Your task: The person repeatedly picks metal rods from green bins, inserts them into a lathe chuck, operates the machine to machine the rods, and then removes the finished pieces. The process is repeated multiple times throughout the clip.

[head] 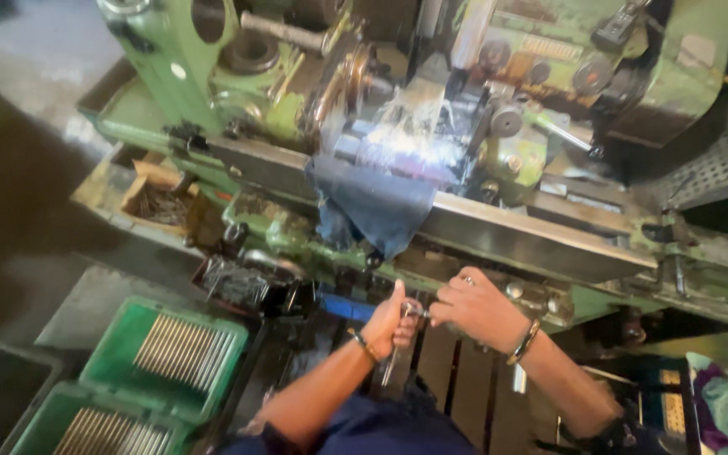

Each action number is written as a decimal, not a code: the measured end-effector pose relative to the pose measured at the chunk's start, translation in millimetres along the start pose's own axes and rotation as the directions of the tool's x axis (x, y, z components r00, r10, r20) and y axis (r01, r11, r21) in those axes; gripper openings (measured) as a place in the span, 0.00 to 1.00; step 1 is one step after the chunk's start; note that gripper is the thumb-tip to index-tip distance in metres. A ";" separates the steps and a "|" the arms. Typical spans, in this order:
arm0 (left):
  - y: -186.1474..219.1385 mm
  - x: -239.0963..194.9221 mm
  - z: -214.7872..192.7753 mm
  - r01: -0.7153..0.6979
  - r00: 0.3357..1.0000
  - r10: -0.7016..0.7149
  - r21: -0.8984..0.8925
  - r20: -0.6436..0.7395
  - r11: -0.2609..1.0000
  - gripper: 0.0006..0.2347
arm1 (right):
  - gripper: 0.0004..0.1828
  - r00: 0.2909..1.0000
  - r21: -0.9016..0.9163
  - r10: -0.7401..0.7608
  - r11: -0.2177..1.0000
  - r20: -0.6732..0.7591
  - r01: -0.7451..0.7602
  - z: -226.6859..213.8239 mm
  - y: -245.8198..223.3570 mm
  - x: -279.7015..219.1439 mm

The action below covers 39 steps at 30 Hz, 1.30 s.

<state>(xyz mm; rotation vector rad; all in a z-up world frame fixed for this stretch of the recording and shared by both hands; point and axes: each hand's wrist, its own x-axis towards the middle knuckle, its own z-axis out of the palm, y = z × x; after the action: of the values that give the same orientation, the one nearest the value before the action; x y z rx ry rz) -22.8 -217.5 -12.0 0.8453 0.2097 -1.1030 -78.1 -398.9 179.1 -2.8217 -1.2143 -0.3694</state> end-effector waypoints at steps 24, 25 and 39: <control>-11.1 70.1 -9.2 -0.432 0.885 0.362 0.228 0.292 0.873 0.14 | 0.18 0.927 0.214 0.100 0.977 -0.362 -0.022 33.7 38.3 -17.6; -10.6 73.0 -8.2 -0.464 0.880 0.410 0.253 0.241 0.849 0.15 | 0.18 0.909 0.223 0.128 0.974 -0.396 -0.040 37.0 37.8 -18.0; 12.0 60.7 -42.4 -0.399 0.897 0.363 0.112 0.251 0.910 0.07 | 0.15 0.873 0.266 0.190 0.961 -0.449 -0.073 106.5 24.2 -25.7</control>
<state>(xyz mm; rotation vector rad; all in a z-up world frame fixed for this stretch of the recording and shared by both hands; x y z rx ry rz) 26.2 -228.4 -67.8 0.8528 -0.2336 -0.8395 -56.5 -419.3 71.0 -2.3864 -0.8854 -0.7847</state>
